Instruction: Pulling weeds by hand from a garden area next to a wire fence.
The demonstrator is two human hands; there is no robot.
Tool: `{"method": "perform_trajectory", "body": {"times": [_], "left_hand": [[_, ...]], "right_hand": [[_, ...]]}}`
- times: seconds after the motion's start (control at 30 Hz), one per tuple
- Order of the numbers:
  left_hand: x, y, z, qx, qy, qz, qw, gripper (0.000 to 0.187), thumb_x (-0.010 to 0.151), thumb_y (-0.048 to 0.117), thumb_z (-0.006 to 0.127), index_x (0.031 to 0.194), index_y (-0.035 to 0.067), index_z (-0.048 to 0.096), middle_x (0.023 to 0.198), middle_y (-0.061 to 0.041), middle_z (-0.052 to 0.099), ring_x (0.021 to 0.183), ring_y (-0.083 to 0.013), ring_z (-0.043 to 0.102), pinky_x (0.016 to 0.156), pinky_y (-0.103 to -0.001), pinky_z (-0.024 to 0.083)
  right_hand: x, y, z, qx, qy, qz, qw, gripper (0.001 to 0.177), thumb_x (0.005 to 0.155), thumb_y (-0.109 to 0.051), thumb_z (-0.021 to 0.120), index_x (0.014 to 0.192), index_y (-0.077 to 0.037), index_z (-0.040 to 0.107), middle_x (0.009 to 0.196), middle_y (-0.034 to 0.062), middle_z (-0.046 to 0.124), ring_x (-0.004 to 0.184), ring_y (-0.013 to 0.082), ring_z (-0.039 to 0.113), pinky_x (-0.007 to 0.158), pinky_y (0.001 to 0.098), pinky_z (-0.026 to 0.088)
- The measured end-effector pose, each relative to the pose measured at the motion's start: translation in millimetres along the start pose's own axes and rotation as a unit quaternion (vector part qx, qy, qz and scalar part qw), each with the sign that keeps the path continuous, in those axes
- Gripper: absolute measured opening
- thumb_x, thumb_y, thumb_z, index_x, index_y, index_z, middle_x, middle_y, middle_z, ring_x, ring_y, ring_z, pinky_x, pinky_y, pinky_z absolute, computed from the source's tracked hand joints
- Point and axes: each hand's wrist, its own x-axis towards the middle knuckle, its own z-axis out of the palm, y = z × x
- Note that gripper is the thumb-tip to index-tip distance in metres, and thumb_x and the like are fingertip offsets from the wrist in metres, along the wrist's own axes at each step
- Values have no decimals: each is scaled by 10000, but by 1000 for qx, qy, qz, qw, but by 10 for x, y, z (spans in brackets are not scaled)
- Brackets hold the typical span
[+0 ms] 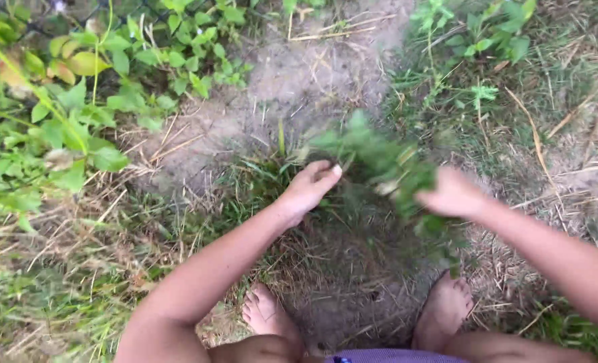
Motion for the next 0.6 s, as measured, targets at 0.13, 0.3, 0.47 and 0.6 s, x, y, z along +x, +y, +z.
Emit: {"method": "perform_trajectory", "body": {"times": [0.13, 0.3, 0.47, 0.6], "left_hand": [[77, 211, -5, 66, -59, 242, 966, 777, 865, 506, 703, 1433, 28, 474, 1343, -198, 661, 1260, -286, 632, 1088, -429, 486], [-162, 670, 320, 337, 46, 402, 850, 574, 926, 429, 772, 1381, 134, 582, 1318, -179, 614, 1226, -344, 605, 1030, -479, 489], [-27, 764, 665, 515, 8, 359, 778, 728, 835, 399, 759, 1459, 133, 497, 1176, -191, 614, 1048, -374, 655, 875, -504, 539], [279, 666, 582, 550, 6, 379, 744, 185, 922, 198, 666, 1077, 155, 758, 1128, -104, 706, 1002, -288, 727, 863, -459, 593]], "right_hand": [[-96, 897, -560, 285, 216, 81, 930, 483, 958, -437, 643, 1310, -108, 675, 1139, 129, 724, 1033, 264, 679, 933, 477, 527], [-121, 804, -550, 462, 287, 68, 837, 572, 925, -418, 710, 1359, -59, 607, 1275, 134, 686, 1121, 304, 653, 1005, 525, 513], [140, 1027, -143, 217, 119, -40, 968, 483, 844, -347, 693, 1254, -93, 719, 1156, 164, 789, 1075, 269, 746, 1048, 398, 548], [-361, 1195, -876, 243, 190, 175, 935, 875, 868, -343, 745, 1568, -72, 295, 1193, 224, 698, 890, 346, 763, 939, 439, 585]]}}
